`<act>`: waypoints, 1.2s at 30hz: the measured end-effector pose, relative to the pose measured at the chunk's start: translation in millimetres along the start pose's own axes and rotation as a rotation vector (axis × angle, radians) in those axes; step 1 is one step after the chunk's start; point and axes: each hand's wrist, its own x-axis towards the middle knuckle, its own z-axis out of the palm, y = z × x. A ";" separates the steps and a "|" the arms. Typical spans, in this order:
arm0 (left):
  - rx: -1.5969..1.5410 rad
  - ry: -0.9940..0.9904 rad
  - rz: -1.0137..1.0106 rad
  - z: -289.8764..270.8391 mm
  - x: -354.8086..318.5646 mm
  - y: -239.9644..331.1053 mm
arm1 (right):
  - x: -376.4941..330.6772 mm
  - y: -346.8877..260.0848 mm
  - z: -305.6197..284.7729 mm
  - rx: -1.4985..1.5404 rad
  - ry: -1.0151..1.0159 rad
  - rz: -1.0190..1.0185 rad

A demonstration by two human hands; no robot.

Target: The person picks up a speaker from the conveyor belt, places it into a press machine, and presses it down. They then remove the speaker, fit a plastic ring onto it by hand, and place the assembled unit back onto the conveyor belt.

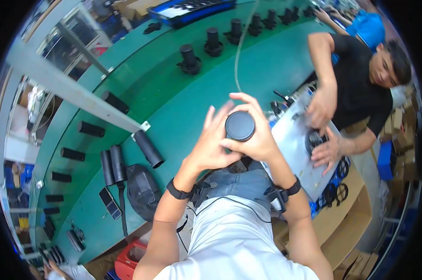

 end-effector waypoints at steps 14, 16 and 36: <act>0.110 0.769 -0.823 -105.8 28.5 -269.3 | -83.4 28.3 20.4 -0.101 -0.230 0.256; 0.189 0.729 -0.794 -95.7 21.1 -302.9 | -98.4 32.1 17.2 -0.101 -0.268 0.222; 1.309 0.077 -1.209 -178.1 -1.1 -312.0 | -109.8 16.0 5.4 0.100 -0.251 0.671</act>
